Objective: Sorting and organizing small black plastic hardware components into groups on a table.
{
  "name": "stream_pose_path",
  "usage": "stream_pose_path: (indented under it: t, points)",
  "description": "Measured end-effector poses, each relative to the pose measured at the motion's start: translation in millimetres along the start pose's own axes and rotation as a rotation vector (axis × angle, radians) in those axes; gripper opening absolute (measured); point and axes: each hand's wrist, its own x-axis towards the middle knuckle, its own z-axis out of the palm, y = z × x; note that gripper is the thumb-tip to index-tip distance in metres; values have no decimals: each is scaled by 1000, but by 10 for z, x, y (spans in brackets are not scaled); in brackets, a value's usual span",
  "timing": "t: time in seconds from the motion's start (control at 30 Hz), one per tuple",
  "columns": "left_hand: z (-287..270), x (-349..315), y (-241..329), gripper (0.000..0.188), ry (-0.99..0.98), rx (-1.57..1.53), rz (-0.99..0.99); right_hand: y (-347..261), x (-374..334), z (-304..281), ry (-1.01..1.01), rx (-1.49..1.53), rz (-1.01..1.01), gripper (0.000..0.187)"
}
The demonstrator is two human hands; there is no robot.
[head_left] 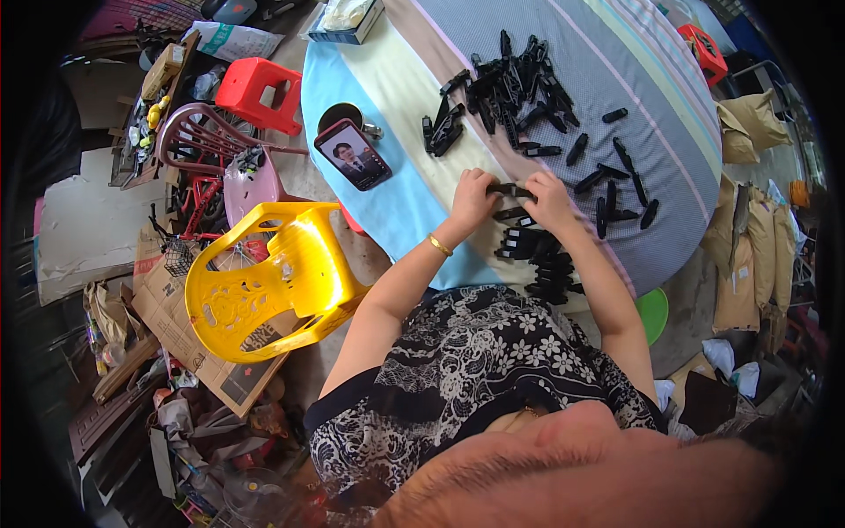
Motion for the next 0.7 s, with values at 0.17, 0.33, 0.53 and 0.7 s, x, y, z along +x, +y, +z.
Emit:
stream_pose_path:
  t: [0.17, 0.33, 0.53, 0.7]
  points:
    - [28, 19, -34, 20, -12, 17, 13, 65, 50, -47, -13, -91, -36, 20]
    - [17, 26, -32, 17, -31, 10, -17, 88, 115, -138, -133, -248, -63, 15]
    - [30, 46, -85, 15, -49, -24, -18, 17, 209, -165, -196, -309, -251, 8]
    - [40, 89, -49, 18, -56, -63, 66, -28, 184, 115, -148, -287, -224, 3]
